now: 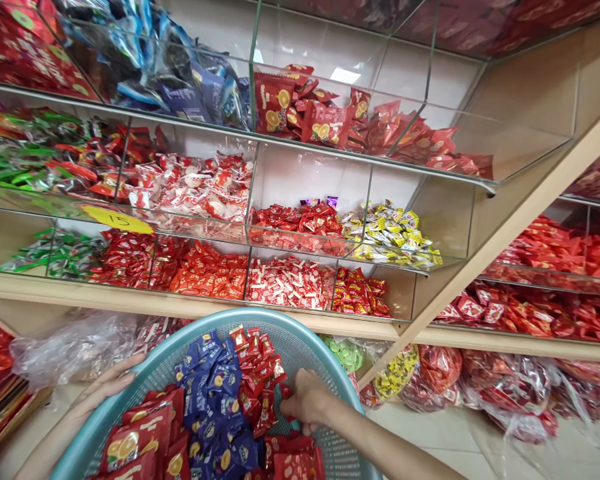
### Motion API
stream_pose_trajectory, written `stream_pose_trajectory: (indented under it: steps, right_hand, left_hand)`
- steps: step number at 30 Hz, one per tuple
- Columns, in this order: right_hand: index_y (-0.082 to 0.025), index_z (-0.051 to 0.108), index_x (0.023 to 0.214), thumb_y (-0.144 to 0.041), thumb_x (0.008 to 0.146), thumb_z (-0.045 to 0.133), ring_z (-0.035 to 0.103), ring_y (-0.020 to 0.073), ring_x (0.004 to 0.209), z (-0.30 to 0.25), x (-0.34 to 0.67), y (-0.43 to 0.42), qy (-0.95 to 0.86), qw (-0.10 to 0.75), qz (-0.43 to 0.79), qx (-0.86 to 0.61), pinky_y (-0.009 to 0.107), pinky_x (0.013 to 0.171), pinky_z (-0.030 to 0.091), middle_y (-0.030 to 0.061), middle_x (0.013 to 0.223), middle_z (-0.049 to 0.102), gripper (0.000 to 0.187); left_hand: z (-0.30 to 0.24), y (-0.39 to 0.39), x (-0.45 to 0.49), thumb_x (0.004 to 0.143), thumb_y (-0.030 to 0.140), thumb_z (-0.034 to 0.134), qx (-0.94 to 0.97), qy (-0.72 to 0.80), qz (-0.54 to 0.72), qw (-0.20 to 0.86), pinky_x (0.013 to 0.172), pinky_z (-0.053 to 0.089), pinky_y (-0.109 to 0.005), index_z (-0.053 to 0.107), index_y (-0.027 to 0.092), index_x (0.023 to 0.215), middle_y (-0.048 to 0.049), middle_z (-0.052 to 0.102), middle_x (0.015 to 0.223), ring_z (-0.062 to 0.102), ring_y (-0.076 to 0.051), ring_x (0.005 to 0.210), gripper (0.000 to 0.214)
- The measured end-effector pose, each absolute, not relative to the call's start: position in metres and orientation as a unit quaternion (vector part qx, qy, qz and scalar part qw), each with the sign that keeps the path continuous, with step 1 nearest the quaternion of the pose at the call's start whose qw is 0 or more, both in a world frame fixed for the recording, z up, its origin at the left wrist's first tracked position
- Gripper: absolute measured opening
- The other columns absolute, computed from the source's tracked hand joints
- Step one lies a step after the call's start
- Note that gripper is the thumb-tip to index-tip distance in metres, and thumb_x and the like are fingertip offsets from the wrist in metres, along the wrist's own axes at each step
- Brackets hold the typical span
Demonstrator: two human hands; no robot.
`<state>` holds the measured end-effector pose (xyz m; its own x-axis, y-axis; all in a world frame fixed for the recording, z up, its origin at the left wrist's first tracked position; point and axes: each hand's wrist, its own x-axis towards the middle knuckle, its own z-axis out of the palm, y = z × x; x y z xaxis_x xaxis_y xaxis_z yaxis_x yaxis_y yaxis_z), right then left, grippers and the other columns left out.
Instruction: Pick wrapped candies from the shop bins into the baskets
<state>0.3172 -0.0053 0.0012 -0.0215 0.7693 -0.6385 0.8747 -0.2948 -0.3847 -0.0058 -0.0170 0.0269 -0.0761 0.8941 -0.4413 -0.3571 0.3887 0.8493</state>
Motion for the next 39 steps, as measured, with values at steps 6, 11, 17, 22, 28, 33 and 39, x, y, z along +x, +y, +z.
stream_pose_trajectory:
  steps: [6, 11, 17, 22, 28, 33, 39]
  right_hand:
    - [-0.014, 0.058, 0.068, -0.028, 0.065, 0.051, 0.062, 0.0212, 0.067, 0.016, 0.311, 0.014, 0.682, 0.014, -0.196, 0.704, 0.026, 0.054, 0.044, 0.0105, 0.069, 0.065, 0.016]
    - [-0.012, 0.058, 0.086, -0.027, 0.069, 0.052, 0.060, 0.0259, 0.079, 0.003, 0.301, 0.022, 0.722, 0.024, -0.112, 0.682, 0.031, 0.062, 0.041, 0.0144, 0.087, 0.063, 0.023]
    - [-0.015, 0.056, 0.086, -0.026, 0.077, 0.049, 0.056, 0.0187, 0.079, -0.006, 0.306, 0.024, 0.738, 0.002, -0.137, 0.660, 0.026, 0.061, 0.035, 0.0094, 0.088, 0.061, 0.016]
    - [-0.017, 0.054, 0.072, -0.027, 0.075, 0.054, 0.053, 0.0132, 0.064, -0.008, 0.310, 0.028, 0.721, -0.058, -0.188, 0.664, 0.023, 0.053, 0.029, 0.0025, 0.070, 0.058, 0.011]
    - [-0.017, 0.051, 0.081, -0.028, 0.077, 0.051, 0.044, 0.0071, 0.040, -0.006, 0.317, 0.024, 0.699, -0.109, -0.264, 0.656, 0.020, 0.045, 0.026, -0.0041, 0.054, 0.052, 0.011]
    - [-0.018, 0.052, 0.084, -0.027, 0.078, 0.048, 0.045, 0.0064, 0.037, 0.012, 0.326, 0.014, 0.697, -0.131, -0.274, 0.649, 0.019, 0.044, 0.030, -0.0049, 0.055, 0.054, 0.012]
    - [-0.017, 0.054, 0.076, -0.035, 0.081, 0.042, 0.051, 0.0091, 0.038, 0.103, 0.327, 0.019, 0.726, -0.216, -0.285, 0.587, 0.020, 0.040, 0.034, -0.0025, 0.052, 0.056, 0.023]
  left_hand:
    - [0.027, -0.017, -0.006, 0.070, 0.024, 0.066, 0.263, 0.545, 0.490, 0.628, 0.065, 0.046, -0.009, 0.055, 0.026, 0.106, 0.0079, 0.071, 0.084, 0.064, -0.007, 0.070, 0.038]
    - [0.033, -0.019, -0.005, 0.071, 0.024, 0.064, 0.257, 0.547, 0.484, 0.633, 0.067, 0.046, -0.012, 0.054, 0.025, 0.104, 0.0070, 0.072, 0.083, 0.064, -0.009, 0.073, 0.034]
    - [0.037, -0.021, -0.003, 0.071, 0.022, 0.064, 0.239, 0.546, 0.488, 0.637, 0.064, 0.048, -0.012, 0.052, 0.028, 0.110, 0.0091, 0.071, 0.082, 0.064, -0.007, 0.072, 0.041]
    - [0.038, -0.021, -0.001, 0.071, 0.021, 0.065, 0.245, 0.542, 0.496, 0.633, 0.063, 0.047, -0.011, 0.051, 0.026, 0.112, 0.0086, 0.071, 0.084, 0.064, -0.006, 0.071, 0.044]
    - [0.036, -0.020, -0.002, 0.070, 0.022, 0.065, 0.245, 0.543, 0.497, 0.631, 0.064, 0.047, -0.010, 0.053, 0.028, 0.111, 0.0098, 0.071, 0.088, 0.064, -0.007, 0.073, 0.043]
    - [0.033, -0.020, -0.003, 0.066, 0.024, 0.068, 0.259, 0.541, 0.505, 0.620, 0.066, 0.047, -0.011, 0.059, 0.026, 0.103, 0.0080, 0.071, 0.089, 0.065, -0.010, 0.076, 0.038]
    - [0.028, -0.015, -0.001, 0.048, 0.033, 0.079, 0.246, 0.570, 0.515, 0.590, 0.064, 0.050, -0.015, 0.065, 0.027, 0.093, 0.0073, 0.069, 0.095, 0.062, -0.019, 0.089, 0.047]
